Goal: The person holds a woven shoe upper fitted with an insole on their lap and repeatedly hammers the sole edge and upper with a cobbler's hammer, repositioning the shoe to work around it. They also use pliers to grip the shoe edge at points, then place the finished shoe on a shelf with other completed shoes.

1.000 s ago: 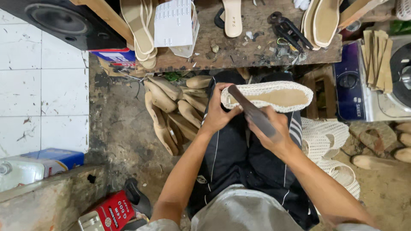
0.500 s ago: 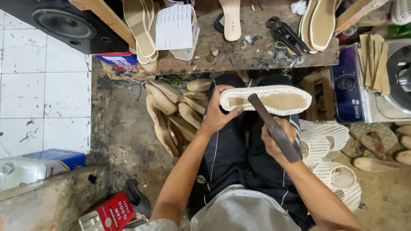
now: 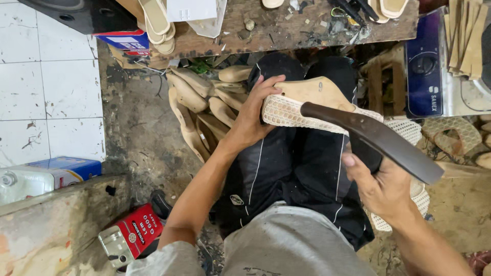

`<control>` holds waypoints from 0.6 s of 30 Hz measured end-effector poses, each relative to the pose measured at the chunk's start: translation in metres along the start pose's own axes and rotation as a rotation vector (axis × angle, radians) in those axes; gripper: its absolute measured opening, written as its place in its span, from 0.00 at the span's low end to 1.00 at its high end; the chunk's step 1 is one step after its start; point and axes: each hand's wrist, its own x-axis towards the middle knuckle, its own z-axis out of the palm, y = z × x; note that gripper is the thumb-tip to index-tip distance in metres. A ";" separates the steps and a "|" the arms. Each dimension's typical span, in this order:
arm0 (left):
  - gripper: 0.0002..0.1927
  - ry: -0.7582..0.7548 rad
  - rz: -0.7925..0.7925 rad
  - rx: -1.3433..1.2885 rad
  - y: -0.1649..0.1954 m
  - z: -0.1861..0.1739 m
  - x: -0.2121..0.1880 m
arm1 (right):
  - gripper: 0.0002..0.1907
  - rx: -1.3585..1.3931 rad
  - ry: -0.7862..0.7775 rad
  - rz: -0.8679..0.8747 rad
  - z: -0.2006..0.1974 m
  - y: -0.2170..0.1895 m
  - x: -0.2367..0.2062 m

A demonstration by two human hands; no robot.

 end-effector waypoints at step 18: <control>0.42 -0.077 0.139 -0.211 0.098 -0.022 0.024 | 0.09 0.494 0.021 -0.233 -0.009 -0.004 0.006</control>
